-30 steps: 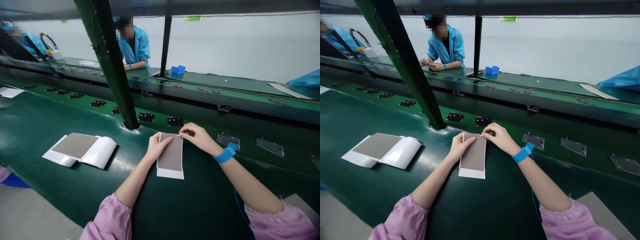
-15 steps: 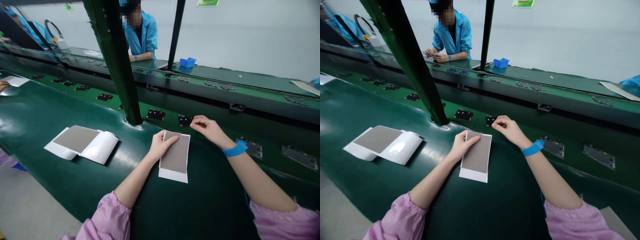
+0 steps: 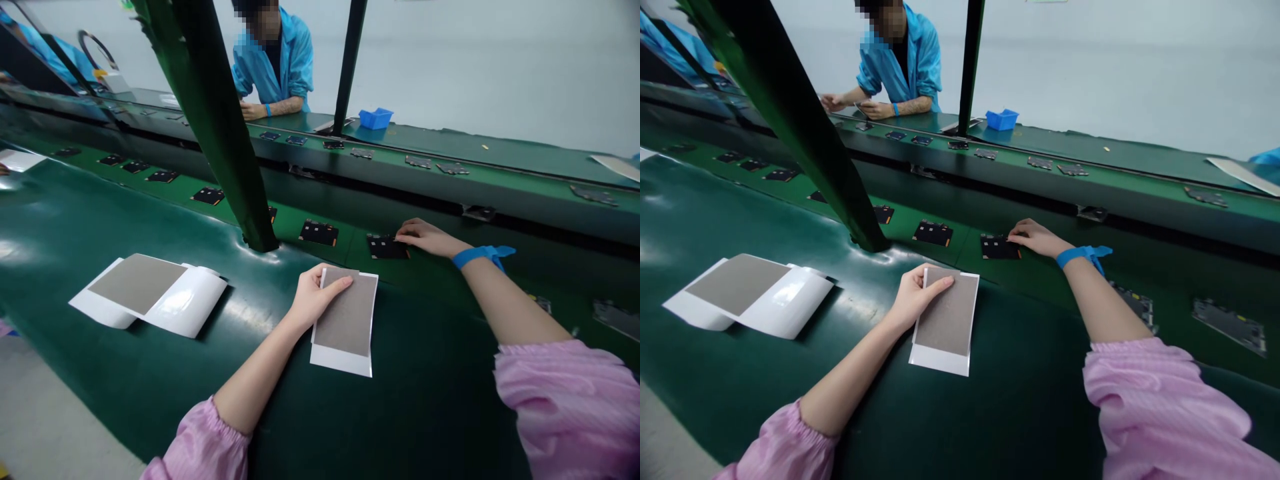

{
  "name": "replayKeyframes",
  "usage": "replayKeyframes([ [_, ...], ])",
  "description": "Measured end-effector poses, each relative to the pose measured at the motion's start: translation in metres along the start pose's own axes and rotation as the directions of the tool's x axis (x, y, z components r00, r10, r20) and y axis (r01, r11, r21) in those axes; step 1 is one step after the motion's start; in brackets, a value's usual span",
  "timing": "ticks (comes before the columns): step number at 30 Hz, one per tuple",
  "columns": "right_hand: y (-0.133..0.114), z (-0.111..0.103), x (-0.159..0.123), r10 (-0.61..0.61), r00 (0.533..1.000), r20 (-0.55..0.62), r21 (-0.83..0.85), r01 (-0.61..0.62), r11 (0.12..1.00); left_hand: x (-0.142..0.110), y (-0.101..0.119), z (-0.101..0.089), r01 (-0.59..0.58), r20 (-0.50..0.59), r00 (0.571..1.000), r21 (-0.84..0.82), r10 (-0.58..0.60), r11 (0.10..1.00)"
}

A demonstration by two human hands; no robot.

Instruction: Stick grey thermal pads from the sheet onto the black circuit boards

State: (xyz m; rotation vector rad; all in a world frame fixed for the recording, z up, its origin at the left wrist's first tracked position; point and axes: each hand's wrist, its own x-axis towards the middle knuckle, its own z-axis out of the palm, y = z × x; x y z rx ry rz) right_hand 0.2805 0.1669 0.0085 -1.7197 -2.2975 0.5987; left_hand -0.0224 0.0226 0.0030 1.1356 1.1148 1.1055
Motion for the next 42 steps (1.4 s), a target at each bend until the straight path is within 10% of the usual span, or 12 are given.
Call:
replayKeyframes([
  [14,0.003,0.01,-0.028,0.21,0.946,-0.246,0.21,-0.16,0.965,0.001,-0.004,0.0,-0.022,0.0,1.0,-0.013,0.022,1.0],
  [18,-0.045,0.018,-0.05,0.122,0.92,-0.372,0.244,-0.03,0.969,0.0,-0.001,0.0,-0.023,-0.012,1.0,0.0,0.023,1.0],
  [22,-0.11,0.034,-0.077,-0.153,0.947,-0.284,0.249,0.227,0.941,0.0,0.0,0.001,-0.052,-0.008,0.999,-0.002,0.052,0.999],
  [27,-0.147,0.04,-0.088,-0.192,0.954,-0.232,0.274,0.254,0.928,0.001,-0.004,0.001,-0.062,-0.002,0.998,-0.022,0.062,0.998],
  [42,-0.087,0.044,-0.006,0.005,0.969,-0.246,0.266,0.062,0.962,0.003,-0.004,-0.001,-0.048,0.008,0.999,-0.024,0.048,0.999],
])
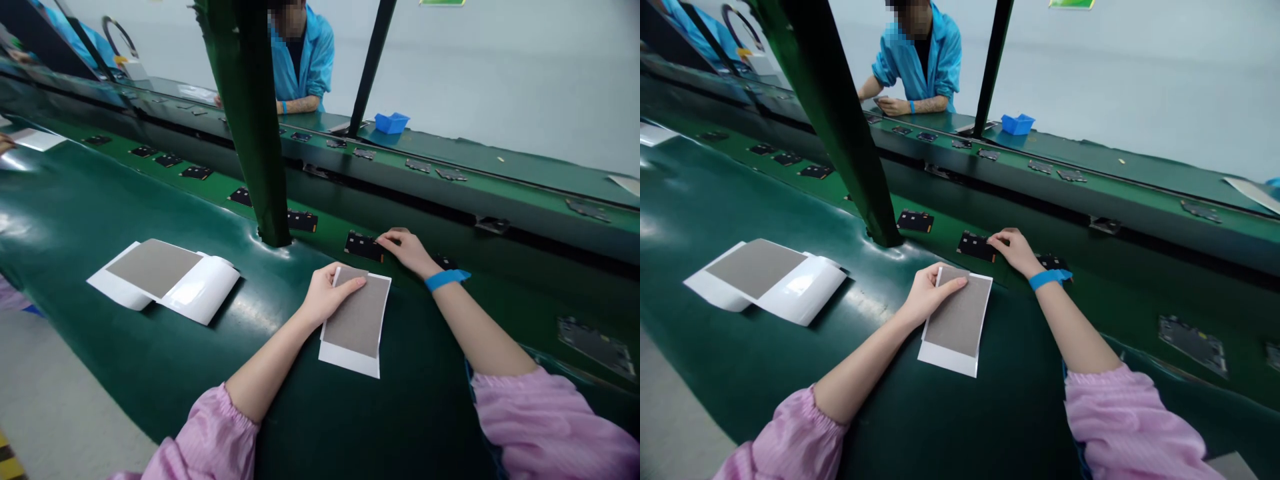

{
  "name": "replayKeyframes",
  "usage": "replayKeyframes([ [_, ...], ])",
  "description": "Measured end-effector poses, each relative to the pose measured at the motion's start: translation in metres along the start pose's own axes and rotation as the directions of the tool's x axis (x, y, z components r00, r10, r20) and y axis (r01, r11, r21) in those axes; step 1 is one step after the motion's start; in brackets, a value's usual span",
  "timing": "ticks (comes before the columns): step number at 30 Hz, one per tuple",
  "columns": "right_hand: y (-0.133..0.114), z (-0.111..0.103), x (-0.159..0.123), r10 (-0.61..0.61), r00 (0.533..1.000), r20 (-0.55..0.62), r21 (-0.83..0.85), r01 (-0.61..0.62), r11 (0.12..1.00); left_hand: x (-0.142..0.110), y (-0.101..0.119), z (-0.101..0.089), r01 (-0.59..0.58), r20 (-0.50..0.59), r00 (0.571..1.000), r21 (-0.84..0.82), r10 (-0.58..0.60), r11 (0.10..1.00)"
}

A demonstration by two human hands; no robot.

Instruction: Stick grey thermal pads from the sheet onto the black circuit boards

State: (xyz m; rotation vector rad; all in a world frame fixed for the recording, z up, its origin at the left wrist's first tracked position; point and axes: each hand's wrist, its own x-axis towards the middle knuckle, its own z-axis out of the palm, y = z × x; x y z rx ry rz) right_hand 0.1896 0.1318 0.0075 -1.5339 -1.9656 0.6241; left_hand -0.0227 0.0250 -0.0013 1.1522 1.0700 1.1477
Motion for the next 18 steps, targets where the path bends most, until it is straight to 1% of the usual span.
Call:
replayKeyframes([
  [3,0.012,0.003,0.006,0.006,1.0,0.027,0.006,-0.006,1.0,0.0,0.0,0.0,-0.003,0.009,1.0,0.012,0.003,1.0],
  [9,0.025,-0.001,0.001,0.048,0.998,0.037,-0.006,-0.048,0.999,-0.001,0.001,0.0,-0.016,0.017,1.0,0.0,0.016,1.0],
  [12,0.03,-0.002,-0.001,0.078,0.997,0.0,-0.012,-0.078,0.997,-0.001,0.002,0.0,-0.016,0.026,1.0,-0.013,0.016,1.0],
  [15,0.031,-0.005,-0.004,0.124,0.99,-0.066,0.001,-0.124,0.992,-0.001,0.002,0.0,-0.012,0.027,1.0,-0.021,0.013,1.0],
  [18,0.021,-0.01,-0.014,0.146,0.981,-0.128,0.026,-0.144,0.989,-0.002,0.002,0.0,-0.001,0.02,1.0,-0.018,0.001,1.0],
])
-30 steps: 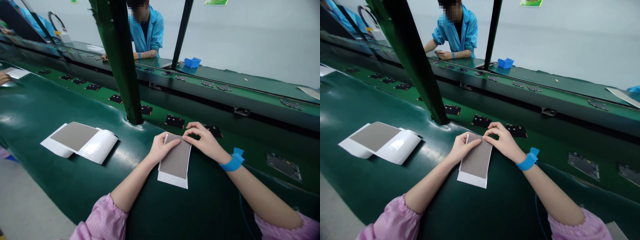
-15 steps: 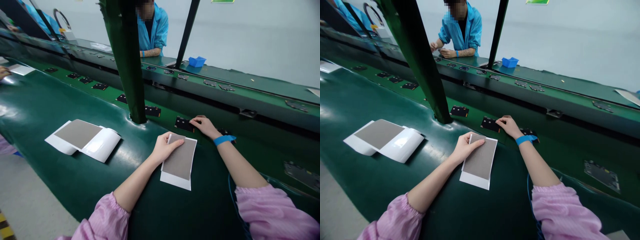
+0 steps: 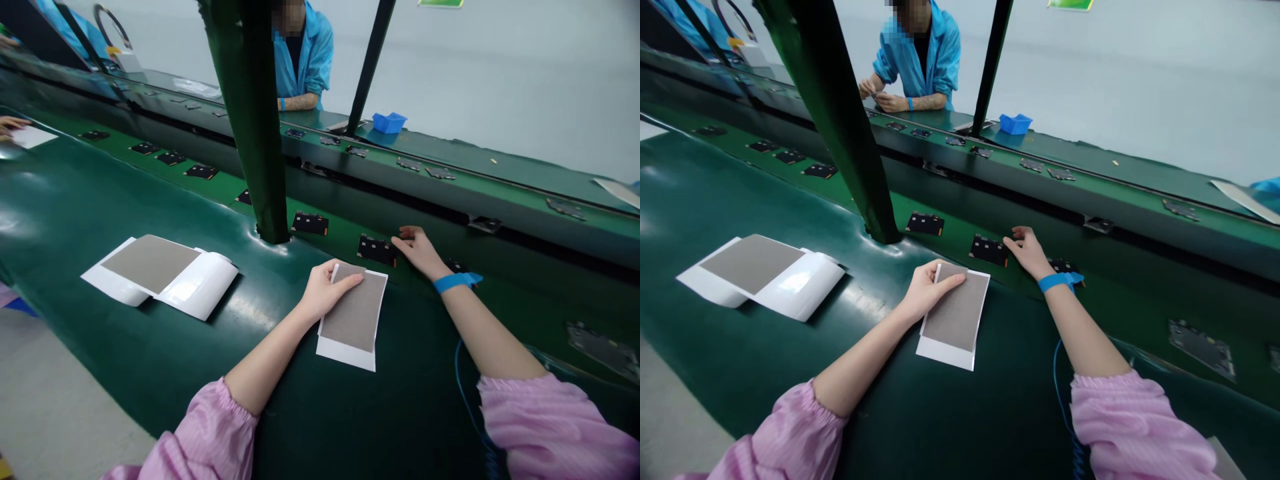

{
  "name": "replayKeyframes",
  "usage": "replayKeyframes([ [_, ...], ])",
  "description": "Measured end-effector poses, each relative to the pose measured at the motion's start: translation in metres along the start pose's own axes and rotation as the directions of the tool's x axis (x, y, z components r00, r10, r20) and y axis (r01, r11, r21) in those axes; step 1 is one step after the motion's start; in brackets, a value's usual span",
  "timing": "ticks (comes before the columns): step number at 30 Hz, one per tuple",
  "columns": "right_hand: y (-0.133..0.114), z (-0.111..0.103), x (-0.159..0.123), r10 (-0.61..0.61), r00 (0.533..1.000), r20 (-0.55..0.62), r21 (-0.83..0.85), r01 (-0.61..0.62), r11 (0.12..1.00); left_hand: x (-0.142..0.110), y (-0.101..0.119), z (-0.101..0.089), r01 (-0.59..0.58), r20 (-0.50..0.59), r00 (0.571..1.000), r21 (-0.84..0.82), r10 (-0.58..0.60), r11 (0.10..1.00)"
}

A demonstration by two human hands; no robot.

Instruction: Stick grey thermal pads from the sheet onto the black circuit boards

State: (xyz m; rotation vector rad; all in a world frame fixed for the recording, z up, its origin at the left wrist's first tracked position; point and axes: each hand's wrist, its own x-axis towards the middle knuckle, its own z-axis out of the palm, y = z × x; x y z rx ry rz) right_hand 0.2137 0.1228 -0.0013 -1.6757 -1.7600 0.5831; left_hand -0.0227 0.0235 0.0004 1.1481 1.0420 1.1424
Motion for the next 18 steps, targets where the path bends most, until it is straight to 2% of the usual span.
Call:
replayKeyframes([
  [2,-0.015,-0.003,-0.015,-0.04,0.999,0.007,0.021,0.04,0.999,0.0,-0.001,0.0,-0.002,0.001,1.0,0.0,0.002,1.0],
  [4,-0.036,-0.004,-0.033,-0.128,0.989,0.071,0.054,0.124,0.991,0.001,-0.002,0.0,-0.019,0.008,1.0,0.003,0.019,1.0],
  [7,-0.065,-0.003,-0.057,-0.263,0.948,0.18,0.101,0.248,0.963,0.001,-0.004,-0.001,-0.041,0.011,0.999,0.009,0.041,0.999],
  [9,-0.076,-0.002,-0.063,-0.301,0.931,0.207,0.104,0.285,0.953,0.001,-0.004,-0.001,-0.044,0.01,0.999,0.012,0.044,0.999],
  [18,-0.084,-0.004,-0.063,-0.351,0.888,0.296,0.052,0.352,0.935,0.001,-0.001,0.0,-0.039,0.015,0.999,0.016,0.039,0.999],
])
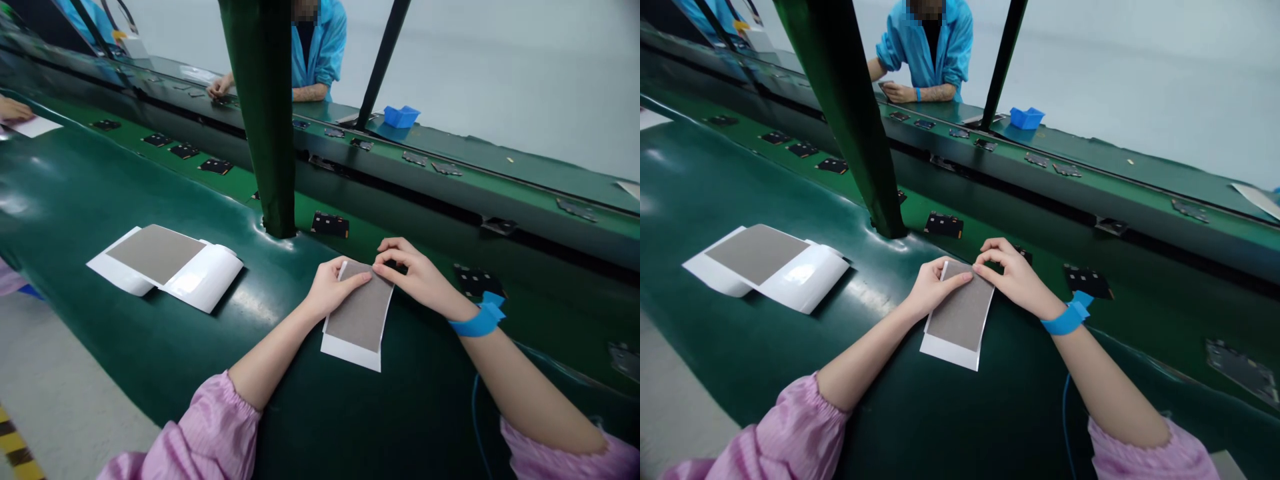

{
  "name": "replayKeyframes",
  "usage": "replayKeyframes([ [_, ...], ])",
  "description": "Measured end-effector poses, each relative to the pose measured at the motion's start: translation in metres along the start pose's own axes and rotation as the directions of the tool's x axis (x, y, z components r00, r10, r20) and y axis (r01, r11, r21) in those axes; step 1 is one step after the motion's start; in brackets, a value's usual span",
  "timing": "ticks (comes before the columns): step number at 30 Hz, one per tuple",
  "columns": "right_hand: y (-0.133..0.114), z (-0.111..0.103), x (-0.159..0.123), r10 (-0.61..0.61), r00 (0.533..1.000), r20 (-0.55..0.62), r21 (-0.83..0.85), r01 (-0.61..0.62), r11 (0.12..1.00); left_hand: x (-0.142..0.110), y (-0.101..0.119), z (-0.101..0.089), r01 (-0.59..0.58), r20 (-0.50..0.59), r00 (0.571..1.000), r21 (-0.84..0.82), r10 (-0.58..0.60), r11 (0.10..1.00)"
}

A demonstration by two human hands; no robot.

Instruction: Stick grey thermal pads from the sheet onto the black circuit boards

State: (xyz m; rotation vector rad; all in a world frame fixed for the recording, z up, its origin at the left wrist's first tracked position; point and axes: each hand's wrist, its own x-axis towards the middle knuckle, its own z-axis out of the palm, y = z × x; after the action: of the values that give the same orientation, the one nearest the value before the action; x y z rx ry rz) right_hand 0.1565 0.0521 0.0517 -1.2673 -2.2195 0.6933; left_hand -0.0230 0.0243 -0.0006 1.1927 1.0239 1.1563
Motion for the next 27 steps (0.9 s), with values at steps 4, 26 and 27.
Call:
replayKeyframes([
  [4,-0.002,-0.003,-0.001,-0.019,1.0,-0.013,0.023,0.019,1.0,0.0,0.0,0.0,0.017,0.0,1.0,-0.009,-0.017,1.0],
  [26,0.1,0.016,0.108,0.112,0.989,0.094,-0.115,-0.101,0.988,0.001,0.001,-0.001,0.086,0.033,0.996,-0.024,-0.085,0.996],
  [27,0.1,0.015,0.107,0.12,0.988,0.092,-0.121,-0.109,0.987,0.0,0.001,-0.001,0.084,0.033,0.996,-0.022,-0.083,0.996],
])
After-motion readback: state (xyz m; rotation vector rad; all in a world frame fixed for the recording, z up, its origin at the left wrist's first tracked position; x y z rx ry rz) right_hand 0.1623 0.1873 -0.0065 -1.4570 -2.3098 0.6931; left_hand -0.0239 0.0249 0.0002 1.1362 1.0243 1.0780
